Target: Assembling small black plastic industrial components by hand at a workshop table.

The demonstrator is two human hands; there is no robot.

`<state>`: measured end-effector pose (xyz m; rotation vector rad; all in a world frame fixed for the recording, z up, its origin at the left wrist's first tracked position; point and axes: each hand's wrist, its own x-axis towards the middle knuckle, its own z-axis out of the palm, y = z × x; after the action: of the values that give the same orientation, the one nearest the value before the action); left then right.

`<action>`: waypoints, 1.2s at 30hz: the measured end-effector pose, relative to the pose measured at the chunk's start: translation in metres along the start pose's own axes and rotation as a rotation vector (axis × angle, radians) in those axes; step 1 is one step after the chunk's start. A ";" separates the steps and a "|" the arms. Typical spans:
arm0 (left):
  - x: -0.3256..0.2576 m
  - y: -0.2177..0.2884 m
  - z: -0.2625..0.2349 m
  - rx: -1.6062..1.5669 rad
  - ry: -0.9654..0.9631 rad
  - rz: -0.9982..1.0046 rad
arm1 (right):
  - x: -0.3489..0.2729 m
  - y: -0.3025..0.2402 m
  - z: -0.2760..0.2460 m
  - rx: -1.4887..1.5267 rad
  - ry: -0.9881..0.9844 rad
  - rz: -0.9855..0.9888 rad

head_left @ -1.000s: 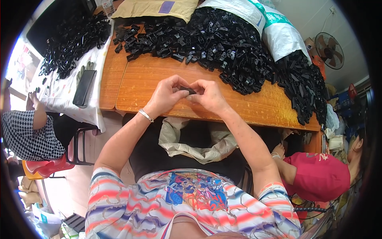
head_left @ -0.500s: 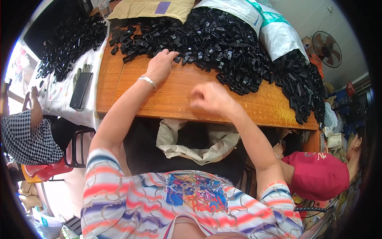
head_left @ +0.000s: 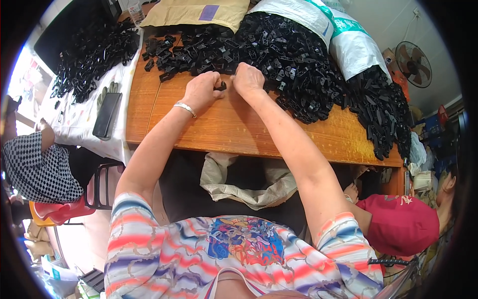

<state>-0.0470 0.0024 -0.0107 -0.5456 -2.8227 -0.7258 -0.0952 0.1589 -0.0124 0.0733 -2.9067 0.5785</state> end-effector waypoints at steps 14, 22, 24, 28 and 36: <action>-0.034 -0.019 0.027 -0.900 0.119 -0.377 | -0.074 0.024 -0.007 -0.036 0.126 -0.589; -0.047 0.005 0.020 -1.210 0.083 -0.502 | -0.090 0.023 -0.021 -0.261 0.044 -0.509; -0.052 0.007 0.019 -1.198 0.087 -0.503 | -0.092 0.015 -0.024 -0.284 0.006 -0.457; -0.055 0.015 0.015 -1.211 0.094 -0.508 | -0.083 0.017 -0.027 -0.206 -0.089 -0.392; -0.066 0.011 0.011 -1.390 0.018 -0.465 | -0.092 0.033 -0.037 0.498 -0.197 -0.287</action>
<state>0.0168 -0.0030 -0.0320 0.0372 -1.9689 -2.6868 -0.0011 0.2047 -0.0075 0.6298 -2.7743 1.2796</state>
